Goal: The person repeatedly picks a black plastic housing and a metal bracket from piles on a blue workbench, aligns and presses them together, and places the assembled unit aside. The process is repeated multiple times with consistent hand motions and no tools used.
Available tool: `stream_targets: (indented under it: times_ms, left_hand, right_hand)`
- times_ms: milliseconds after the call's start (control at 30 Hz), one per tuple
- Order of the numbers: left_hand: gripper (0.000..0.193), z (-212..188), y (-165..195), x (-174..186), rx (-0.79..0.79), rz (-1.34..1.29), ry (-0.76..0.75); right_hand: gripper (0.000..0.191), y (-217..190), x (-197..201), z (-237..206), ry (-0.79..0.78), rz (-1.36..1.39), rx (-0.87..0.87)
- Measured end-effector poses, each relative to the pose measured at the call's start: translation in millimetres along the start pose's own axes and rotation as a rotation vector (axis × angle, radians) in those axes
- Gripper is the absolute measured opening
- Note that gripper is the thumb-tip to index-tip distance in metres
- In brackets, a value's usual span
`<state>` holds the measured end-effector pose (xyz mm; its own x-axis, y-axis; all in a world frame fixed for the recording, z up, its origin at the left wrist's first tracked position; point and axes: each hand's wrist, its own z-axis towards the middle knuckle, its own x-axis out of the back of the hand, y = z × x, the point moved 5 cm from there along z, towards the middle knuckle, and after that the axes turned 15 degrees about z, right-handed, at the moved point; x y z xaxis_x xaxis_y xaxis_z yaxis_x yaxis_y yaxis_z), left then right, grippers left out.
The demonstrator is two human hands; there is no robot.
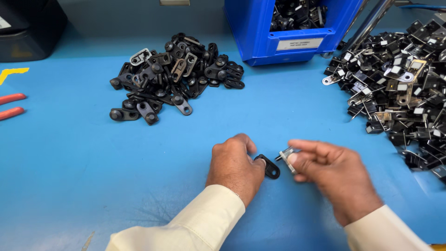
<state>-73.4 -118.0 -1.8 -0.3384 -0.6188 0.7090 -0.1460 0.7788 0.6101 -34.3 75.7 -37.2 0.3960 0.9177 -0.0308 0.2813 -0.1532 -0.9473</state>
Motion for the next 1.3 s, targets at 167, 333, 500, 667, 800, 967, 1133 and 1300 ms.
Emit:
stream_targets:
  times_ms: [167, 333, 500, 667, 800, 967, 1133, 1300]
  left_hand:
    - [0.010, 0.6, 1.2, -5.1, 0.041, -0.019, -0.020]
    - [0.010, -1.4, 5.8, -6.9, -0.010, 0.029, -0.015]
    - [0.009, -3.6, 7.2, -13.5, -0.014, 0.031, -0.073]
    - [0.010, -0.7, 9.8, -14.6, -0.053, 0.105, -0.059]
    - [0.008, 1.9, 17.5, -14.8, -0.136, 0.230, -0.043]
    - [0.009, -5.8, 22.1, -20.6, -0.222, 0.361, -0.012]
    - [0.008, -13.9, 25.7, -25.3, -0.328, 0.410, 0.091]
    - [0.018, -12.6, 18.3, -23.4, -0.167, 0.155, 0.143]
  right_hand:
    - [0.041, 11.5, -10.1, -16.1, 0.011, -0.016, 0.029]
    - [0.038, 4.3, -14.1, -22.4, 0.006, -0.049, 0.122]
    - [0.033, 5.5, -14.0, -25.1, 0.013, -0.303, 0.161]
    - [0.038, -3.2, -18.5, -30.4, -0.075, -0.499, 0.426]
    - [0.039, -19.3, -24.8, -28.9, -0.233, -0.632, 0.628]
    - [0.035, -19.5, -27.5, -23.8, -0.119, -0.596, 0.435]
    - [0.022, -6.8, -25.6, -23.5, 0.075, -0.336, 0.195]
    - [0.038, 3.1, -23.6, -16.2, 0.022, 0.078, 0.071]
